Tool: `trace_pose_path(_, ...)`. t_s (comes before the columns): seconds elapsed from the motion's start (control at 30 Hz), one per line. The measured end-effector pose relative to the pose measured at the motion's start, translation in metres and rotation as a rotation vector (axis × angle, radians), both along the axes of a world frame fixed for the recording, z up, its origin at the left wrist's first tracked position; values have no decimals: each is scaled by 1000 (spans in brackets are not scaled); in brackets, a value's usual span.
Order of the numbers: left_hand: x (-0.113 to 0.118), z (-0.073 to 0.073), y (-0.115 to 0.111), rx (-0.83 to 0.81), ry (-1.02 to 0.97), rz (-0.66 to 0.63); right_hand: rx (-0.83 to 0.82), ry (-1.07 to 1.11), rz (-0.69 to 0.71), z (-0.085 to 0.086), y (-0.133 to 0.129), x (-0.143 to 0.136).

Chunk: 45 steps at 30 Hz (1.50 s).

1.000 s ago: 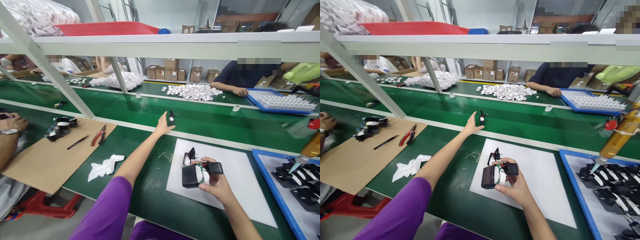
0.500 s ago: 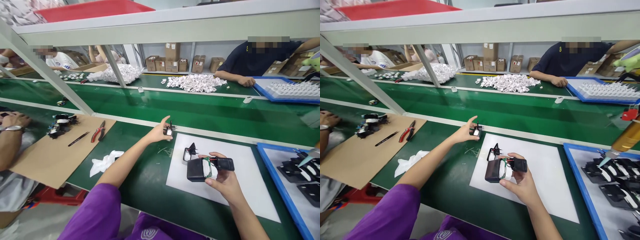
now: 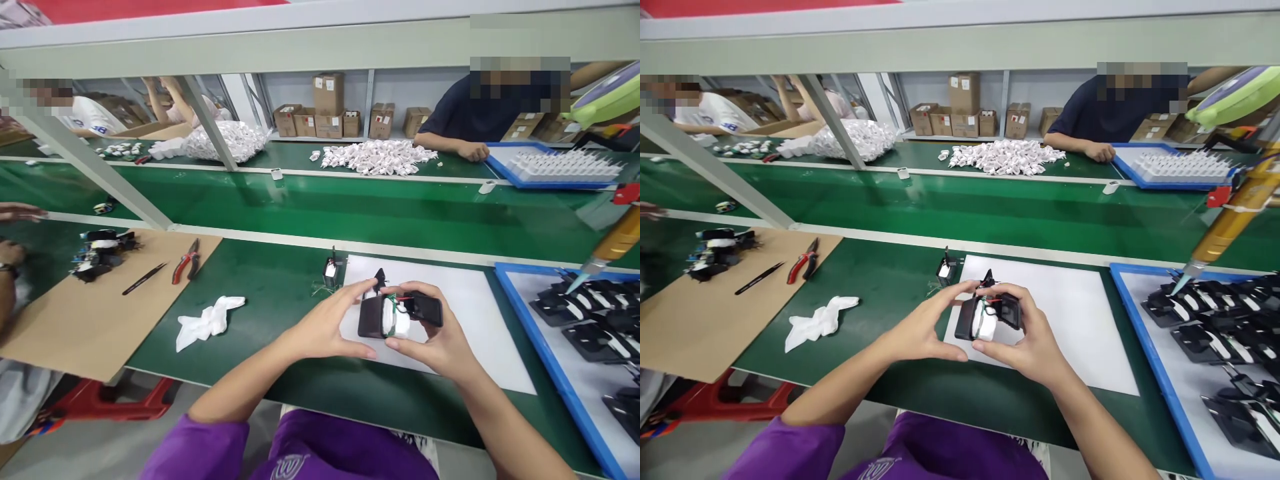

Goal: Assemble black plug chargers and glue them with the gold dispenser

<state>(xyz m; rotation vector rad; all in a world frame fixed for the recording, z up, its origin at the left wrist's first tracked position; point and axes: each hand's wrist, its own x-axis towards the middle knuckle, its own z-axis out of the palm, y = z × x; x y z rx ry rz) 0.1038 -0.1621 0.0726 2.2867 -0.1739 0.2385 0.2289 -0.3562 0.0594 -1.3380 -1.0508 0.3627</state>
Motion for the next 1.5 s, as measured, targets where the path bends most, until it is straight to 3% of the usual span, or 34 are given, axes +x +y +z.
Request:
trace_pose_path(0.1,8,-8,-6,-68,9,25,10,-82,-34,3,6,-3)
trace_pose_path(0.23,12,-22,-6,-78,-30,74,74,-145,-54,-9,9,-4)
trace_pose_path(0.4,8,-33,-11,-164,8,79,200,-66,-12,-18,5,-1)
trace_pose_path(0.53,8,-34,-11,-207,25,65,273,-30,20,-15,4,0)
trace_pose_path(1.5,9,-32,-7,-204,-20,3,191,-220,-47,-10,4,-6)
